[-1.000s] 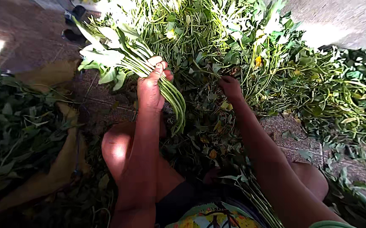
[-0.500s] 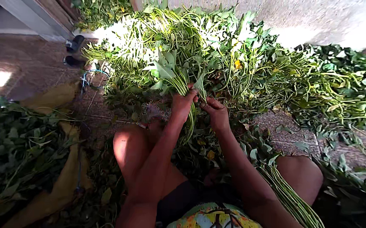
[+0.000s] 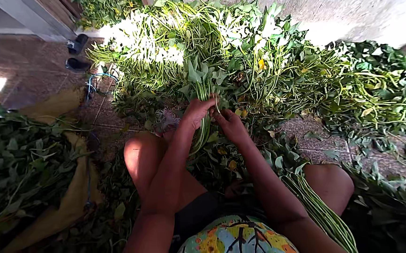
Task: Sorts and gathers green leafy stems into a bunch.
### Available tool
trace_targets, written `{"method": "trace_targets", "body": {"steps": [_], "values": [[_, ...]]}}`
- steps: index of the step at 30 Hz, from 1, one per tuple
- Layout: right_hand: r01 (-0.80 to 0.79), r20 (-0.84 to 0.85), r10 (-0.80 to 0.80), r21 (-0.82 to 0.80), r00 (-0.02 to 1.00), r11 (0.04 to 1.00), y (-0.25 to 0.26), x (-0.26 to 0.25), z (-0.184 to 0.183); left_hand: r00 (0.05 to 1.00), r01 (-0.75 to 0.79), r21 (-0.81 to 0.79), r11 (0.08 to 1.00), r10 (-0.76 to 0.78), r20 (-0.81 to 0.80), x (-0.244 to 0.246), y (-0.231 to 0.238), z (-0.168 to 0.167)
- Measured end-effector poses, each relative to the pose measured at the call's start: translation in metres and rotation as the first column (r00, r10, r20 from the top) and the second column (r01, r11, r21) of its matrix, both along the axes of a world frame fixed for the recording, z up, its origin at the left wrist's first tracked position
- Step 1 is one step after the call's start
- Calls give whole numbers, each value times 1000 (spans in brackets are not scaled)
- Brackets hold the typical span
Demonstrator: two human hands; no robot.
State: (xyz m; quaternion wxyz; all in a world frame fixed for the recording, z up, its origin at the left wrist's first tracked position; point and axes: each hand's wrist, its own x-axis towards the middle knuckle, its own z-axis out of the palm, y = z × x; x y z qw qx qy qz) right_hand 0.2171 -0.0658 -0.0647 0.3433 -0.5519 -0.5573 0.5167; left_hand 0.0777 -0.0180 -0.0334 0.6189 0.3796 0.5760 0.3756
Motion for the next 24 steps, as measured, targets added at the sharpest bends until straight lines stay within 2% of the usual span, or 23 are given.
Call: {"method": "trace_targets", "body": {"steps": [2, 4, 6, 9, 11, 15, 17, 19, 21, 22, 23, 24], "values": [[-25, -142, 1, -167, 990, 986, 4, -3, 4, 999, -36, -92, 995, 34, -18, 0, 3, -2], [-16, -238, -50, -269, 970, 963, 8, -10, 6, 996, -35, -137, 990, 23, -88, 1, 5, -5], [7, -336, -139, -365, 931, 931, 14, -14, 5, 993, -39, -151, 988, 22, -113, 3, 7, -10], [-9, -448, -226, -463, 865, 886, 11, -13, 6, 991, -121, -133, 984, 112, -77, 7, 10, -11], [-51, -442, -158, -425, 883, 904, 4, -6, 5, 978, -206, -104, 973, 208, 4, 3, 18, -9], [-162, -370, 104, -129, 923, 978, -20, 13, -14, 944, -324, -56, 945, 327, 54, -12, 33, -6], [-217, -289, 188, -69, 939, 974, -25, 21, -19, 938, -334, -54, 941, 337, 76, -12, 34, -7], [-324, -5, 325, -89, 946, 942, -26, 29, -19, 933, -351, -40, 935, 353, 73, -10, 32, -7], [-465, 308, 540, -288, 783, 837, -18, 35, -14, 932, -362, 16, 932, 361, 32, -11, 32, -5], [-470, 376, 613, -408, 694, 782, -11, 37, -14, 928, -372, 46, 927, 371, 26, -14, 32, -2], [-429, 418, 625, -474, 659, 769, 0, 40, -13, 925, -381, 70, 922, 379, 39, -18, 33, 2], [-362, 461, 570, -465, 680, 808, 15, 45, -11, 922, -385, 85, 919, 381, 65, -22, 33, 7]]}}
